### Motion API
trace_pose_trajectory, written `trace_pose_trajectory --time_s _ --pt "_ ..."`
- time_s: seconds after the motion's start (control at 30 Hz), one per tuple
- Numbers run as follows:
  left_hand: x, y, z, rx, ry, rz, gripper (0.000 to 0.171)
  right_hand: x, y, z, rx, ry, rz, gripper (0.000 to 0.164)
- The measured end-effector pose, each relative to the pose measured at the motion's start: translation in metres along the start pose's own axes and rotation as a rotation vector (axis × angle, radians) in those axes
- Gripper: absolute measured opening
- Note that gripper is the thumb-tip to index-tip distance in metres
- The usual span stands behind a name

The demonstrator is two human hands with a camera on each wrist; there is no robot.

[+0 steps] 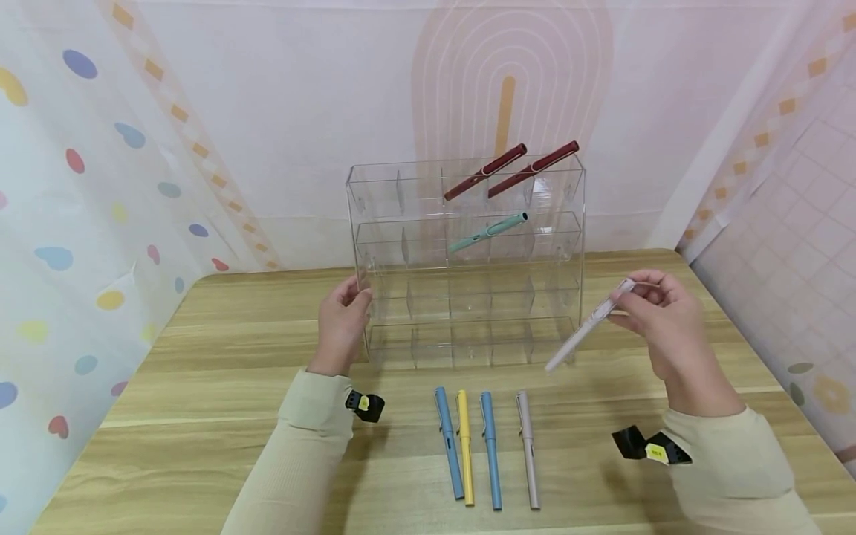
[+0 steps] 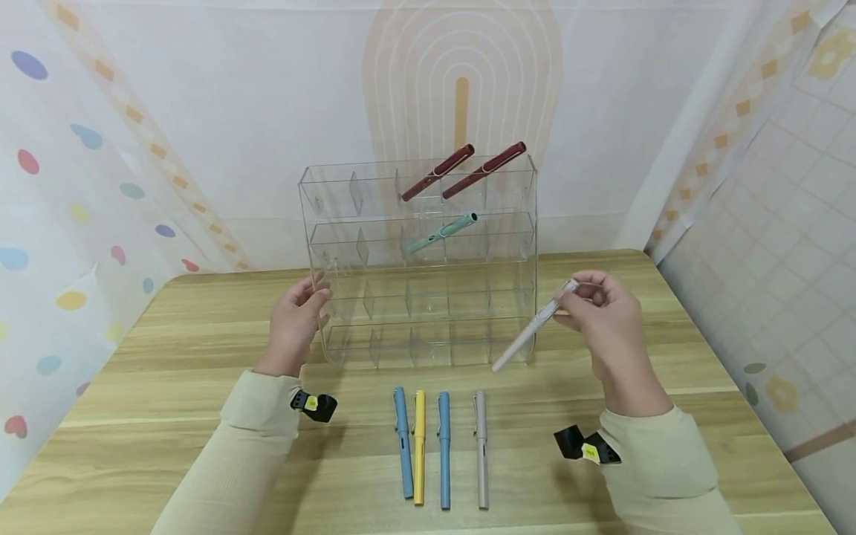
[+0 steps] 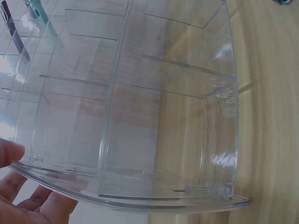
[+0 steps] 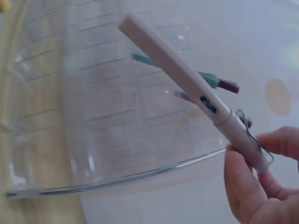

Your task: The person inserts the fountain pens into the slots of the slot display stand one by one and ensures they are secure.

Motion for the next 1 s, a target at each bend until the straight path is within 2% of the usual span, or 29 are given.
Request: trace_pose_trajectory --time_s 0.17,0.33,0.53,0.73,1.0 --pt "-0.001 0.001 0.000 0.008 0.009 0.014 0.039 0.001 -0.017 -0.004 -0.084 0.119 -0.149 0.021" --pt "-0.003 0.001 0.000 0.015 0.016 -0.006 0.040 0.004 -0.029 -0.010 -0.142 0.242 -0.226 0.027" --pt "-0.004 0.000 -0.001 0.007 0.011 -0.023 0.040 0.011 -0.041 -0.020 -0.254 0.320 -0.332 0.028" --pt "-0.002 -0.003 -0.003 -0.002 0.002 -0.037 0.040 0.016 -0.047 -0.031 -0.362 0.365 -0.365 0.027" --pt "-0.001 -0.002 -0.002 0.002 -0.001 -0.013 0.040 0.022 -0.045 -0.045 -0.367 0.412 -0.345 0.028"
Point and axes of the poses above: each hand's wrist, its own z-axis away from the middle knuckle, its own x-axis out of the palm, y = z × x, the point moved 9 cm from there along -z, towards the middle knuckle, and after that the axes turned 12 degrees about -z, right-handed, at the moved point
